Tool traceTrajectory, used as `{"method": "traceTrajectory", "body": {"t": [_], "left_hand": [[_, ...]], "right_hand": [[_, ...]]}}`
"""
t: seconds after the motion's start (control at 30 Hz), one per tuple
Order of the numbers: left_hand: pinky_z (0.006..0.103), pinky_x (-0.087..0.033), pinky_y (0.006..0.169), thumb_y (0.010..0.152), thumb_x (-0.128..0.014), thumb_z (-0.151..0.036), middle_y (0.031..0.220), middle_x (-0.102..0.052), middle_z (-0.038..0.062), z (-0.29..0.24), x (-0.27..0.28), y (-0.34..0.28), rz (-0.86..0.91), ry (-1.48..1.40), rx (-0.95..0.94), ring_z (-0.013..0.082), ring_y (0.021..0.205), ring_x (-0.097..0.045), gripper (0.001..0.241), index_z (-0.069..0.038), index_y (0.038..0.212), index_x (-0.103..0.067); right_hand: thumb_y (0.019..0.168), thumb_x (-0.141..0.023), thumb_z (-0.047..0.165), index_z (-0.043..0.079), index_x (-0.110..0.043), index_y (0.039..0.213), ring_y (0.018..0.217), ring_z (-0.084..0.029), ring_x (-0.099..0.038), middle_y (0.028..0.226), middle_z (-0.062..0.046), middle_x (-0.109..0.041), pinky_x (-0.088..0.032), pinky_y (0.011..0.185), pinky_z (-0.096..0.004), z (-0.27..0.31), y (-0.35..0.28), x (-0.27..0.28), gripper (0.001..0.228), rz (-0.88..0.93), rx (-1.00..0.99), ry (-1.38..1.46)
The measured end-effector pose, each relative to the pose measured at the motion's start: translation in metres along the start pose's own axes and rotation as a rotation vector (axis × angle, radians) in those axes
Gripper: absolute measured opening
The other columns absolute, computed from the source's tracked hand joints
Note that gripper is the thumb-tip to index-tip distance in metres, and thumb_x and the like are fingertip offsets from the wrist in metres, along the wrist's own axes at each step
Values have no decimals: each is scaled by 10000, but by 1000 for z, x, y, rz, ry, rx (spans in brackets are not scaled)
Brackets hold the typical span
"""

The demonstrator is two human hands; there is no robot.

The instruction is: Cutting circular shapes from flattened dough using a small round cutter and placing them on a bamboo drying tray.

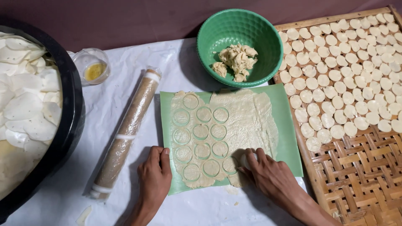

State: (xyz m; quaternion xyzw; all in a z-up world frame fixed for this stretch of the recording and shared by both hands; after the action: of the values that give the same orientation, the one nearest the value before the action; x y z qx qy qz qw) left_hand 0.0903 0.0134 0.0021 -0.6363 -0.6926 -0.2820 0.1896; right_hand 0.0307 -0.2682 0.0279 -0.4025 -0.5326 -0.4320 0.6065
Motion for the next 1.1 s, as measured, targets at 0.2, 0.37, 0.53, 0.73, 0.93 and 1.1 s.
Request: {"method": "traceTrajectory", "body": {"t": [0.2, 0.37, 0.53, 0.73, 0.93, 1.1], "left_hand": [[461, -480, 537, 1006, -564, -178, 675, -651, 172, 2, -2, 0, 60, -11, 109, 365, 572, -661, 206, -13, 882, -569], [456, -477, 541, 1008, -570, -174, 683, -651, 176, 1, -3, 0, 50, 2, 70, 369, 585, -658, 205, -12, 882, -570], [460, -478, 556, 1005, -571, -163, 697, -649, 179, -1, 0, -1, 19, -32, 36, 383, 607, -654, 190, -11, 892, -571], [467, -485, 565, 1003, -569, -157, 713, -651, 181, -2, 1, -1, 4, -45, 5, 401, 645, -658, 180, -16, 891, -563], [471, -484, 567, 1005, -570, -170, 716, -653, 188, -1, 1, 0, 30, -57, 53, 400, 652, -666, 193, -15, 891, -560], [463, -490, 568, 1012, -566, -176, 722, -662, 178, -1, 0, -1, 35, -66, 22, 406, 658, -659, 188, -21, 906, -574]], "right_hand": [[911, -556, 252, -4, -499, 1285, 677, -296, -706, 898, -156, -578, -533, 458, -413, -11, -7, -24, 457, -31, -105, -51], [991, -510, 398, 61, -495, 1314, 665, -295, -705, 938, -124, -589, -540, 488, -418, -16, -1, -26, 467, 136, -273, -49], [971, -508, 444, 82, -503, 1348, 684, -320, -716, 988, -142, -597, -548, 496, -448, -14, 4, -13, 522, 115, -254, -14], [954, -550, 377, 66, -509, 1329, 718, -371, -693, 989, -160, -598, -551, 528, -464, -6, 32, 23, 488, -47, -206, 113], [916, -526, 178, 32, -499, 1268, 817, -354, -702, 1002, -172, -577, -553, 508, -444, -9, 44, -8, 383, 3, -88, 69], [1063, -471, 423, 76, -492, 1245, 723, -308, -719, 978, -131, -584, -560, 559, -424, 0, 52, -10, 392, 194, -250, -98]]}}
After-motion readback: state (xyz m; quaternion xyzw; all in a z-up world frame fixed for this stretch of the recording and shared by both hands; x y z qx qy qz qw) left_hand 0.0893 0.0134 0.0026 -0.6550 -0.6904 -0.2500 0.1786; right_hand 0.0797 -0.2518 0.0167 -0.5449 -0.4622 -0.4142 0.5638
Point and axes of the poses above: each hand's wrist, its own y-axis towards the middle knuckle, its own x-axis out of the back of the hand, z = x × y, the point moved 8 cm from there along y, towards the middle knuckle
